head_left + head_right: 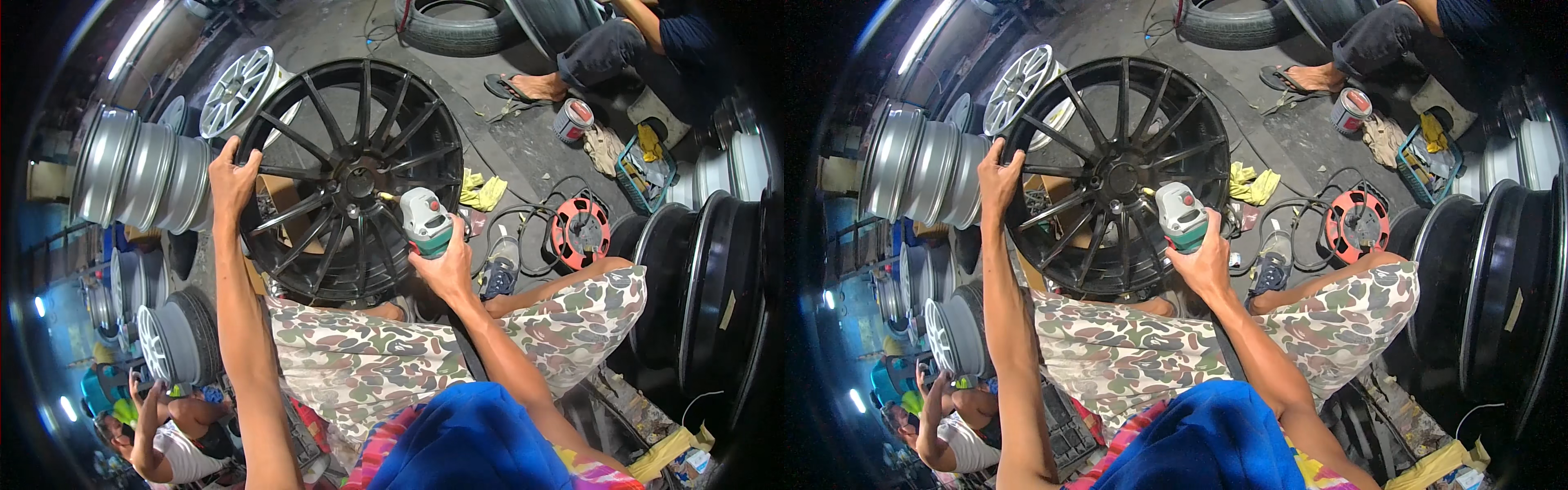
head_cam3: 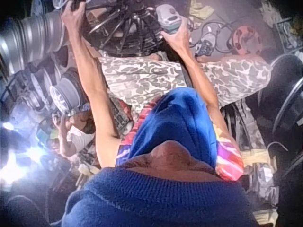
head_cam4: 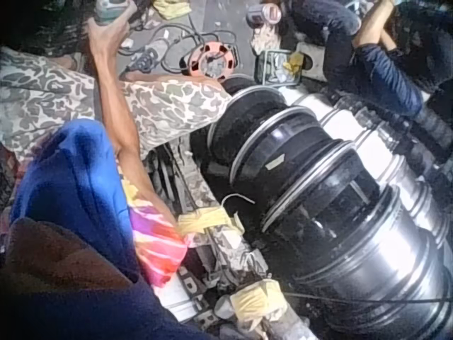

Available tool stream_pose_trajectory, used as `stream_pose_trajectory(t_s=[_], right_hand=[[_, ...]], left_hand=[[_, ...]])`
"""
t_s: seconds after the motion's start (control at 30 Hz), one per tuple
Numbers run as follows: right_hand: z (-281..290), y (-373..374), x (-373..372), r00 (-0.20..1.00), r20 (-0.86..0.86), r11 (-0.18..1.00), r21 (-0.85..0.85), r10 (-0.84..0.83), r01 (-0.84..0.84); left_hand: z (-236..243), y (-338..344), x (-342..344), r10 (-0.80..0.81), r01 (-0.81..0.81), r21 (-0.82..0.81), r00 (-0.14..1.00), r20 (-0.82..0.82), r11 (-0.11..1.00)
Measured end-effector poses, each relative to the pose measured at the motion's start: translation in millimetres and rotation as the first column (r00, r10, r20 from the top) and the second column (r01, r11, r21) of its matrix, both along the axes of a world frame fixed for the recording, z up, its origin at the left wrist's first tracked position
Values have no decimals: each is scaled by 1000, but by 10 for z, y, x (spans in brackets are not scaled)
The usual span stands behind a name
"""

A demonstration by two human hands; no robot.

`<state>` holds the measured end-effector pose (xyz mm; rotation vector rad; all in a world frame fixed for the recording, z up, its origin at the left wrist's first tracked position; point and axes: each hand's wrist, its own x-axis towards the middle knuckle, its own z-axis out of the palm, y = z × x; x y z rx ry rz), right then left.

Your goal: The person uses a power rotary tool to work on the center hub area of a black car rim held in their lap while sitting.

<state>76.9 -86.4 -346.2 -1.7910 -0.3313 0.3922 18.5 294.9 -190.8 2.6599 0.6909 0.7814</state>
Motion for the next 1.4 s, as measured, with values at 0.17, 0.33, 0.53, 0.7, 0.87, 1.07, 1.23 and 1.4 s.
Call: stream_pose_trajectory(t_s=[0.17,0.33,0.53,0.7,0.87,1.07,1.23,1.4], right_hand=[[18,-11,-19,1000,12,1000,13,-14,14],[61,0,-3,1000,-3,1000,-5,17,-17],[-31,-19,11,996,59,998,12,62,-63],[-3,-17,35,997,56,998,21,50,-51],[-1,-46,14,998,64,999,33,14,-17],[93,-31,-49,998,-60,1000,-20,-23,22],[37,-81,-57,997,-58,999,0,-41,42],[196,-210,-41,993,-108,999,30,-42,46]], left_hand=[[-11,-1,6,-24,24,5,999,46,1000],[25,-29,0,24,-24,-9,1000,-8,1000],[21,-26,2,-1,1,14,1000,15,1000],[23,-30,-11,9,-9,17,1000,14,1000],[15,-58,12,-23,22,16,998,59,1000],[10,-61,7,19,-18,-54,1000,21,998],[-21,7,-10,-11,11,3,999,46,1000],[-37,49,-10,15,-17,40,999,49,999]])
